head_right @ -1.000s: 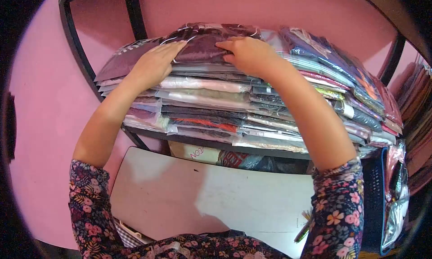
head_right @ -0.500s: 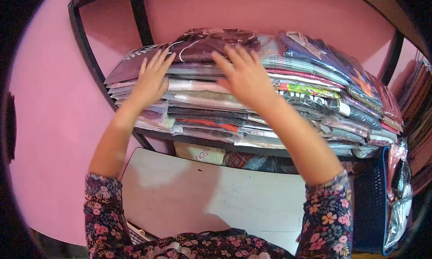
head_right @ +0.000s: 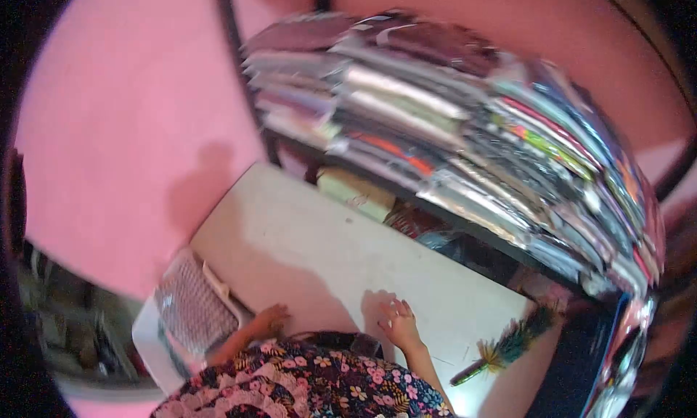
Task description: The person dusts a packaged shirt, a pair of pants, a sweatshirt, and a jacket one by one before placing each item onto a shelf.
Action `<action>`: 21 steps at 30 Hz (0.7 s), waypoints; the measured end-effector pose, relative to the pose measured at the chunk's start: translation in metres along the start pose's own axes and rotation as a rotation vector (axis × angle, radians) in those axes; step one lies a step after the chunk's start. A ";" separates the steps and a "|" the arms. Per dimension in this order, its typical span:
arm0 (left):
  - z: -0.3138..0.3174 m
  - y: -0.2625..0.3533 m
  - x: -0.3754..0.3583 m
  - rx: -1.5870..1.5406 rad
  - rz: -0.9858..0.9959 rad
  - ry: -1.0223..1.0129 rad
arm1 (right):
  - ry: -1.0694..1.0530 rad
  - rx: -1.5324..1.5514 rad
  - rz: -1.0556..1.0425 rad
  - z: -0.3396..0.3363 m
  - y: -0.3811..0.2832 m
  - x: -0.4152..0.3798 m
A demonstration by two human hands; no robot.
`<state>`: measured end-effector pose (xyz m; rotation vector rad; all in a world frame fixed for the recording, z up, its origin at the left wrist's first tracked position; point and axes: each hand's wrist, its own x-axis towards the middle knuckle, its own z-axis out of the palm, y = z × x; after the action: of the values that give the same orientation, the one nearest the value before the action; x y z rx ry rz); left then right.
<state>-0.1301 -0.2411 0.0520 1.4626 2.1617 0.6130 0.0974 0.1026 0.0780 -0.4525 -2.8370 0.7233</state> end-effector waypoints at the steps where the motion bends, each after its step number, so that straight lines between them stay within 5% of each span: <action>1: 0.010 0.004 -0.013 0.050 -0.041 0.062 | -0.071 0.002 -0.053 0.011 0.006 0.001; 4: -0.001 0.030 -0.030 -0.126 -0.332 0.054 | -0.183 -0.040 -0.076 0.037 0.010 0.014; 8: -0.017 0.057 -0.061 -0.072 -0.330 0.277 | -0.189 -0.161 -0.070 0.046 0.001 0.028; 12: -0.011 0.075 -0.130 -0.139 -0.443 0.306 | -0.145 -0.266 0.053 0.066 -0.014 0.014; 14: -0.012 0.083 -0.094 -0.249 -0.613 0.211 | -0.216 -0.254 0.118 0.042 0.038 0.029; 20: -0.014 0.067 -0.182 -0.227 -0.798 0.815 | -0.274 -0.195 0.132 0.040 0.059 0.073; 21: -0.009 0.026 -0.266 -0.320 -0.870 0.915 | -0.288 -0.252 0.092 0.050 0.004 0.037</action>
<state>-0.0284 -0.4817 0.1075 -0.0761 2.8088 1.3303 0.0515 0.0966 0.0358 -0.5596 -3.2167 0.4790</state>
